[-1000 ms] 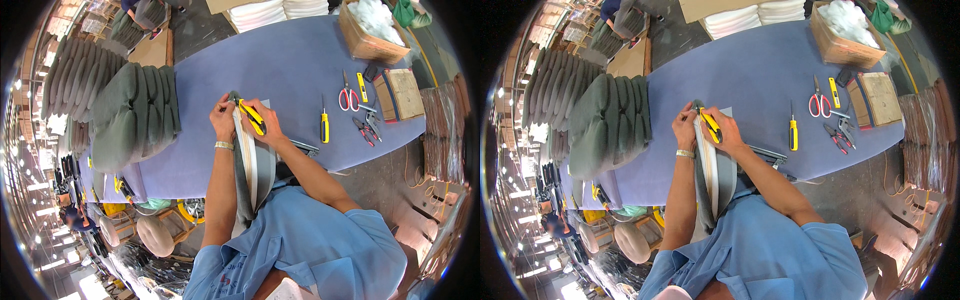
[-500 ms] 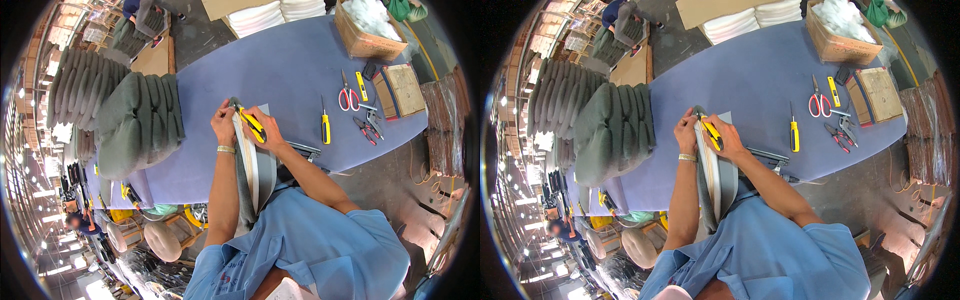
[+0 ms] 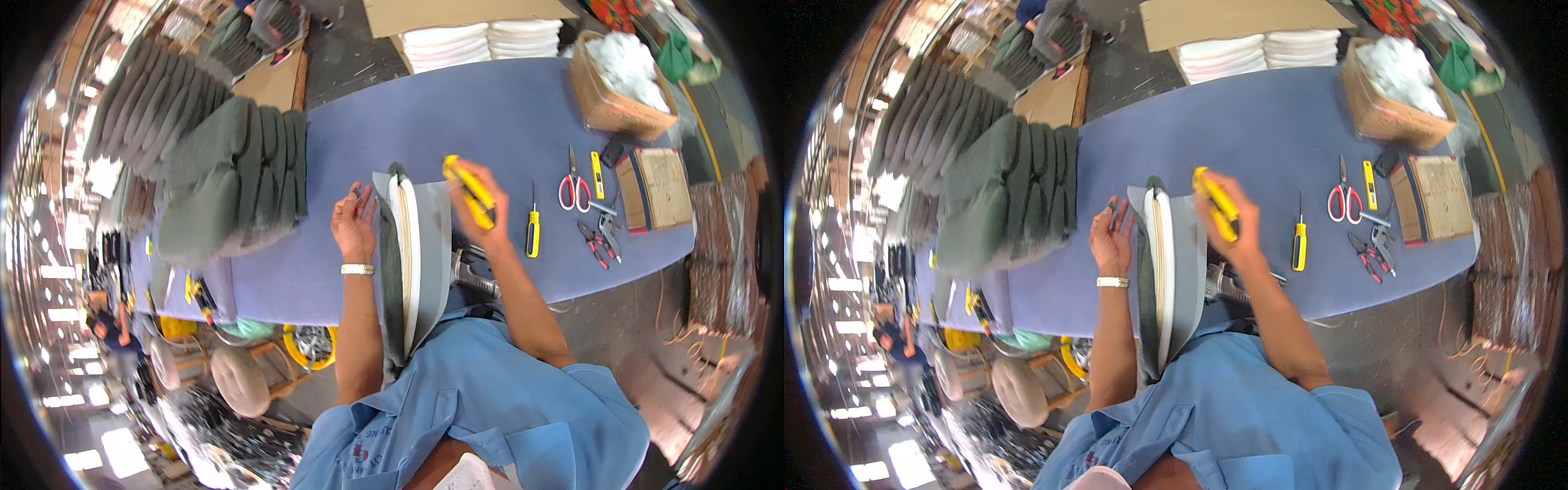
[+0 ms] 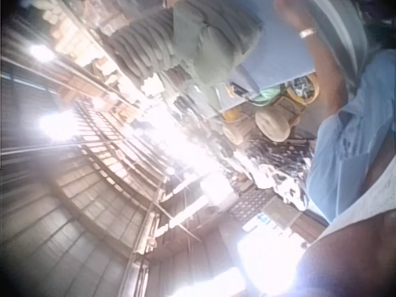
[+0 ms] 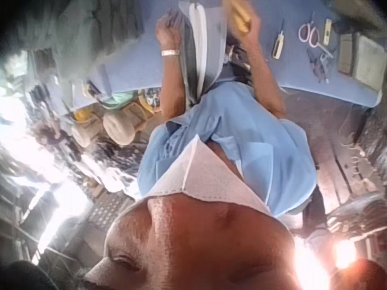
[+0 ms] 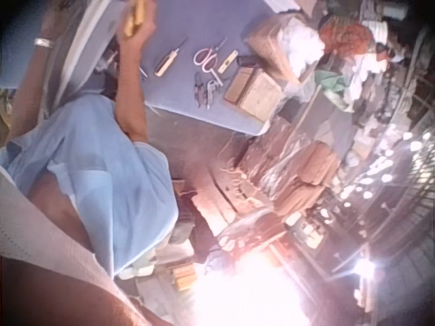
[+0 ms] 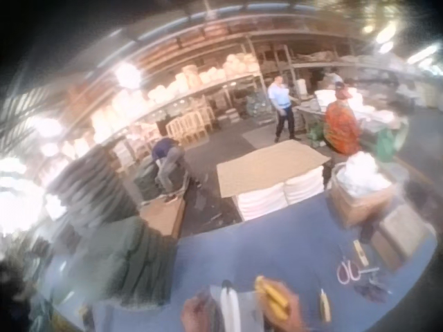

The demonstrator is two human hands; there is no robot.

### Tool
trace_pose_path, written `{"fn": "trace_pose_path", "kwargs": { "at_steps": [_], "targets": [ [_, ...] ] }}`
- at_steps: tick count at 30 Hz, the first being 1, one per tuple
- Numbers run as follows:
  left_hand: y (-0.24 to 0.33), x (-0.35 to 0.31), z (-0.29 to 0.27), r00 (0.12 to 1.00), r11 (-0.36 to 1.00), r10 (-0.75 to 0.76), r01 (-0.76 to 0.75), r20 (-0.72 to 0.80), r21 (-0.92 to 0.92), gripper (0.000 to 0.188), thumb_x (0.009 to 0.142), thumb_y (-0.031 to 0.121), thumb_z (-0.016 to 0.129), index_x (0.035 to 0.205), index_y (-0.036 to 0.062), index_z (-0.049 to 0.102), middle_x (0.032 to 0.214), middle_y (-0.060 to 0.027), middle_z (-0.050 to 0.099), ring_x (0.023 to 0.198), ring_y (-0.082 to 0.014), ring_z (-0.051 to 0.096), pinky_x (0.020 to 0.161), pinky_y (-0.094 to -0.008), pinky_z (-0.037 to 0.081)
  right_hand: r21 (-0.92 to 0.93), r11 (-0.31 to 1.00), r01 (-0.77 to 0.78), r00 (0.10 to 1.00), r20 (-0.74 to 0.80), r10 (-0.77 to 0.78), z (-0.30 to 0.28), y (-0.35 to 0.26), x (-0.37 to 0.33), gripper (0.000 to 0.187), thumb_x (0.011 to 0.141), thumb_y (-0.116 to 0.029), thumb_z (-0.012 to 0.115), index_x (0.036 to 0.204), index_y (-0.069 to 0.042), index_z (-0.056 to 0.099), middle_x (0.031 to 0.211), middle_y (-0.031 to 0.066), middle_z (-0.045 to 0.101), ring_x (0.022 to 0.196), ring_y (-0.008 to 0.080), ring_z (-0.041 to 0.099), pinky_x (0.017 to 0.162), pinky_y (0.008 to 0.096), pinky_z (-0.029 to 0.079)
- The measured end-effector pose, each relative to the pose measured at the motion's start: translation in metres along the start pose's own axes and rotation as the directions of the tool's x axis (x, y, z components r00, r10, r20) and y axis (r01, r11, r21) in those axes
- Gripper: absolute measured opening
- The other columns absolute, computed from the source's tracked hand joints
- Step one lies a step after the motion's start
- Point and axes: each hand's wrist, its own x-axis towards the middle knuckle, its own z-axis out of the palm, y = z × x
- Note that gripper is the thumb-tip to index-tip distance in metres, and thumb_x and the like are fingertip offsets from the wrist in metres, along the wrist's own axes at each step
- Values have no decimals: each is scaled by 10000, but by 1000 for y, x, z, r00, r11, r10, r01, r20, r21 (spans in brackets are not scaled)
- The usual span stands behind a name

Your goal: The person assembles cushion covers by wrapping fabric around foam inserts, securing edges with a staple gun, and trimming excess fabric with a utility knife. The person repeatedly folds, staples, and cuts the fabric to fit the foam, then places finished cushions on a stack.

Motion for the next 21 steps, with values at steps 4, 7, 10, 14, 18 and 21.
{"fn": "trace_pose_path", "kwargs": {
  "at_steps": [4, 7, 10, 14, 18, 21],
  "targets": [
    [26, -45, -107, 982, 997, 41, -27, -186, 76, 85, 984, 113, 672, 966, 61, 607, 1188, -167, 703, 1047, -294, 709, 964, -446, 571, -574, 816, 70, 953, 280, 115, -53, 40, 12, 363, 910, -235, 727, 1259, -157, 665, 1053, 156, 734, 937, 390, 708, 816, 434, 566],
    [12, -86, -162, 936, 987, 8, 48, -353, 151, 129, 967, 131, 700, 1003, 37, 620, 1113, -154, 717, 976, -274, 723, 905, -419, 598, -722, 668, 182, 901, 394, 181, -95, 86, -2, 406, 892, -183, 723, 1292, -174, 662, 1195, 126, 717, 1102, 366, 672, 933, 452, 537],
    [-1, -132, -191, 864, 976, -57, 154, -500, 155, 140, 966, 133, 674, 1003, 13, 612, 1078, -137, 712, 935, -220, 711, 879, -390, 612, -758, 594, 270, 872, 454, 183, -129, 129, -8, 587, 835, -82, 696, 1410, -122, 584, 1284, 178, 672, 1150, 381, 653, 991, 446, 515],
    [-40, -203, -248, 679, 952, -98, 276, -728, 129, 131, 899, 89, 724, 973, -7, 674, 912, -111, 737, 786, -186, 750, 611, -300, 632, -809, 543, 226, 733, 508, 451, -127, 139, -2, 590, 904, -88, 666, 1472, -65, 509, 1236, 216, 677, 1070, 353, 686, 925, 420, 540],
    [-95, -249, -307, 527, 834, -280, 548, -803, 69, 134, 958, 105, 626, 1068, 40, 666, 945, -105, 746, 796, -206, 757, 611, -321, 631, -704, 708, -56, 600, 543, 587, -91, 97, 0, 454, 995, -106, 611, 1438, -52, 530, 1165, 149, 698, 957, 260, 700, 817, 345, 563],
    [-112, -252, -355, 466, 763, -374, 646, -802, 20, 148, 974, 148, 568, 1028, 109, 700, 876, -60, 764, 739, -191, 752, 533, -324, 595, -525, 829, -195, 551, 640, 535, -69, 91, -3, 336, 1014, -44, 567, 1349, -15, 572, 1138, 102, 692, 904, 172, 676, 754, 286, 558]
  ]
}}
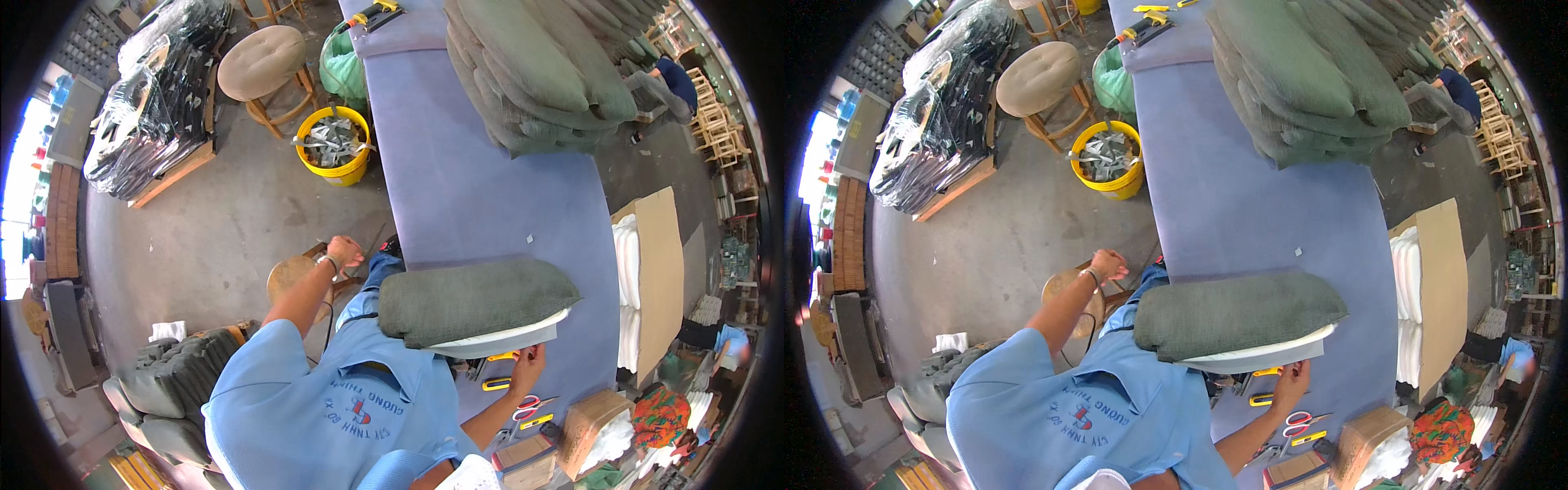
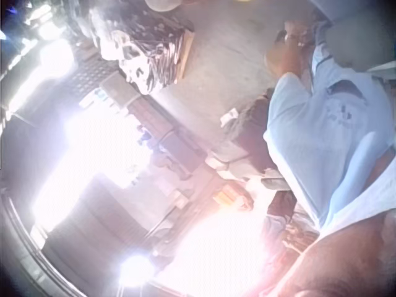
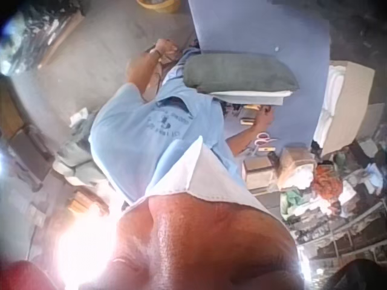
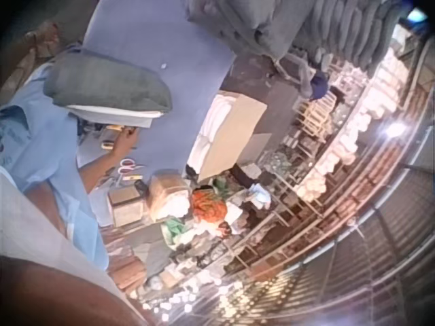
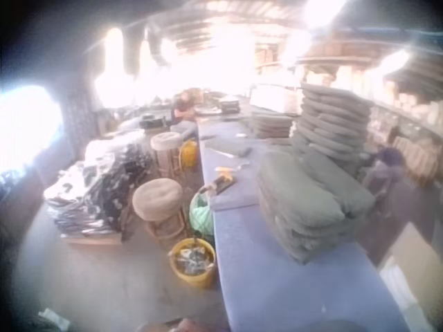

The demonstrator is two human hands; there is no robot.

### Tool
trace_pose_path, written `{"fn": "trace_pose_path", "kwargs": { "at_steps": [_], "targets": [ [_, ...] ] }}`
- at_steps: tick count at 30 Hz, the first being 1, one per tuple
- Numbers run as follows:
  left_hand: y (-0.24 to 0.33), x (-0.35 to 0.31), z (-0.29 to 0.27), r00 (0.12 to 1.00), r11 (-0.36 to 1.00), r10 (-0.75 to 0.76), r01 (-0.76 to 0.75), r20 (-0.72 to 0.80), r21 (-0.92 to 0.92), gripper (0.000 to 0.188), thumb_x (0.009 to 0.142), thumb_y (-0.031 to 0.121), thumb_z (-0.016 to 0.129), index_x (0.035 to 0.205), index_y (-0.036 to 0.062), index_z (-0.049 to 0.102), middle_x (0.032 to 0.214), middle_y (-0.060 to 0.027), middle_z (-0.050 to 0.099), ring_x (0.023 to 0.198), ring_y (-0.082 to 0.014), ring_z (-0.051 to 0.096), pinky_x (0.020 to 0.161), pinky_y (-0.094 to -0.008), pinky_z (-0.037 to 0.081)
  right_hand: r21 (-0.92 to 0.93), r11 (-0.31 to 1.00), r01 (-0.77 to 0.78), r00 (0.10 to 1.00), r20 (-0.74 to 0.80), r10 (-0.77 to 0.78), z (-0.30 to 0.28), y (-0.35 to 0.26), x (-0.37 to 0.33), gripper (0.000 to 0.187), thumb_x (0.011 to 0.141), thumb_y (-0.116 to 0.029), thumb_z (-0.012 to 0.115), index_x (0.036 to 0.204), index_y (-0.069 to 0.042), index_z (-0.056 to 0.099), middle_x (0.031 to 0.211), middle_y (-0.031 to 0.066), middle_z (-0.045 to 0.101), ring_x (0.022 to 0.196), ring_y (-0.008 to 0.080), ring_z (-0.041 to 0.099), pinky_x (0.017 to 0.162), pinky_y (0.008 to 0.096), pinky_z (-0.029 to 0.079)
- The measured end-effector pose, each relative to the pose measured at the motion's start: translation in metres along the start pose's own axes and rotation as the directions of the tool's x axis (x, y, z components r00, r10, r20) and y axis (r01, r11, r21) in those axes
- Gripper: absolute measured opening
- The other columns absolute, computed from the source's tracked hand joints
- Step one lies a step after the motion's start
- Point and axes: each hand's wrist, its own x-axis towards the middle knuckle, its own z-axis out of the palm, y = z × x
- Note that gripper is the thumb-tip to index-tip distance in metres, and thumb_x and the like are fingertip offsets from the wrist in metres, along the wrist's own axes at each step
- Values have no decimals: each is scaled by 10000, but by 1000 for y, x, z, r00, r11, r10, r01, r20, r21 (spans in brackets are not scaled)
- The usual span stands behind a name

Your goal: The person assembles cushion covers by wrapping fabric around foam inserts, securing edges with a staple gun, and trimming excess fabric with a utility knife. The person repeatedly folds, staples, and cuts the fabric to fit the foam, then places finished cushions on a stack.

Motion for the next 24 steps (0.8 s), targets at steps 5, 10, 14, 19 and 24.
{"fn": "trace_pose_path", "kwargs": {
  "at_steps": [5, 10, 14, 19, 24],
  "targets": [
    [54, 105, -119, 801, 817, 488, -278, -348, 506, 189, 871, 231, 686, 904, 65, 769, 799, -89, 767, 737, -242, 759, 643, -377, 604, -58, 987, 150, 984, 106, -144, 20, -35, -4, 355, 1039, 12, 500, 1392, 4, 542, 1086, 60, 690, 915, 121, 666, 764, 269, 576],
    [126, 86, -120, 609, 917, 320, -392, -726, 76, 359, 818, 296, 787, 1077, 50, 748, 897, -128, 761, 851, -268, 741, 767, -426, 581, 44, 996, 80, 993, 82, -83, 36, -38, -17, 314, 1062, -47, 503, 1368, -3, 561, 1079, 53, 679, 898, 108, 655, 756, 256, 571],
    [135, 2, -15, 652, 816, 573, -515, -497, 265, 434, 891, 326, 713, 1204, 27, 713, 1143, -186, 748, 1049, -311, 728, 945, -417, 555, 318, 945, -72, 997, 3, 75, 53, -43, -39, 357, 1071, -225, 565, 1360, -17, 574, 1106, 49, 666, 892, 125, 656, 746, 267, 561],
    [160, -114, 117, 592, 585, 806, -796, 4, 154, 427, 957, 268, 652, 1303, 18, 671, 1224, -198, 721, 1095, -297, 712, 963, -397, 544, 540, 832, -126, 985, -32, 170, 71, -20, -35, 482, 1053, -490, 530, 1348, -117, 608, 1215, -7, 653, 1005, 120, 600, 862, 328, 486],
    [185, -148, 202, 438, 429, 674, -888, 594, 168, 543, 1042, 428, 556, 1419, 38, 584, 1307, -219, 670, 1262, -313, 623, 1069, -391, 471, 668, 723, -180, 957, -52, 286, 95, -83, 0, 720, 1044, -580, 485, 1370, 58, 562, 1284, 150, 641, 1132, 233, 610, 993, 378, 475]
  ]
}}
